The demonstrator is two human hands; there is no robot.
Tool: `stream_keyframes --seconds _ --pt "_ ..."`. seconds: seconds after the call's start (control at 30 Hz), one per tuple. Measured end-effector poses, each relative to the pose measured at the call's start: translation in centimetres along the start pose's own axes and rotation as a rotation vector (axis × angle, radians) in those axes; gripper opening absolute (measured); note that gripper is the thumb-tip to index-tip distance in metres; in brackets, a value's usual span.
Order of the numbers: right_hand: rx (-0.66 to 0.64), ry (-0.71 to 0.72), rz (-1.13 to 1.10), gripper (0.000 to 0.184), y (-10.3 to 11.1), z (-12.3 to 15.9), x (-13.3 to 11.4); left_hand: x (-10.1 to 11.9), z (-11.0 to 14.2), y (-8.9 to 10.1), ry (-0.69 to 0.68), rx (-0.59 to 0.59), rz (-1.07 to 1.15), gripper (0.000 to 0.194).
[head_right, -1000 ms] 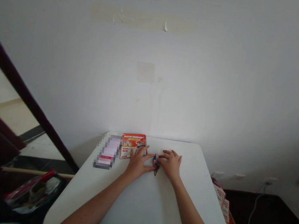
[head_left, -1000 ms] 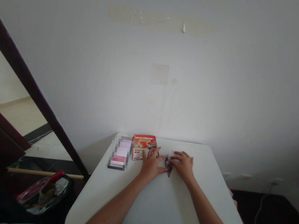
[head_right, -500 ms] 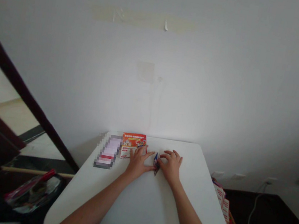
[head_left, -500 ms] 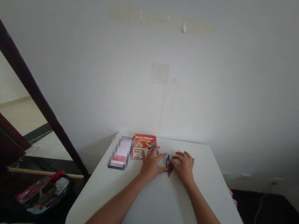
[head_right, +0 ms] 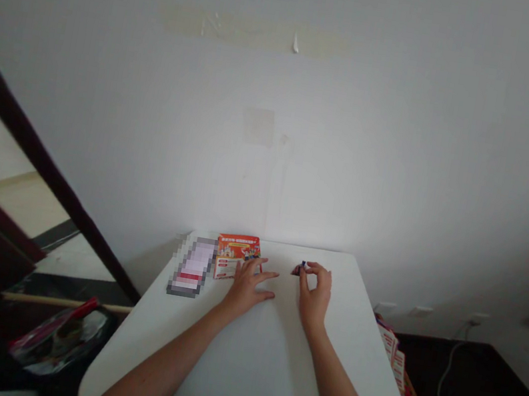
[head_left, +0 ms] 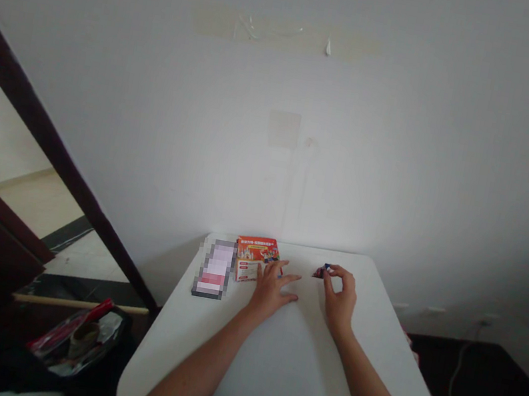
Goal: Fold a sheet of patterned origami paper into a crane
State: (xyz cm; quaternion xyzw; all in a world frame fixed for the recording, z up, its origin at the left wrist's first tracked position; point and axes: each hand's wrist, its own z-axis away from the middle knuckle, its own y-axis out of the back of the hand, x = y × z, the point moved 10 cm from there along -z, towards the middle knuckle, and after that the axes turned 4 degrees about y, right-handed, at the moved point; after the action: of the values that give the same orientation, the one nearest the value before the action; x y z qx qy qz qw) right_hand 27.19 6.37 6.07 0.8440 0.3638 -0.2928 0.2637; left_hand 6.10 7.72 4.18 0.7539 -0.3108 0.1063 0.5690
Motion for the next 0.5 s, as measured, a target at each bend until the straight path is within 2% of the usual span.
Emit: stream_keyframes --seconds 0.1,0.3,0.5 --pt "-0.127 0.028 0.050 0.030 -1.3 0.2 -0.3 0.2 -0.1 0.3 -0.024 0.008 0.022 0.051" --pt "-0.379 -0.004 0.124 0.033 -4.0 1.0 1.0 -0.1 -0.2 0.4 -0.036 0.044 0.069 0.035" --pt "-0.470 0.023 0.146 0.027 -5.0 1.6 0.9 -0.1 -0.3 -0.2 -0.036 0.075 0.095 0.027"
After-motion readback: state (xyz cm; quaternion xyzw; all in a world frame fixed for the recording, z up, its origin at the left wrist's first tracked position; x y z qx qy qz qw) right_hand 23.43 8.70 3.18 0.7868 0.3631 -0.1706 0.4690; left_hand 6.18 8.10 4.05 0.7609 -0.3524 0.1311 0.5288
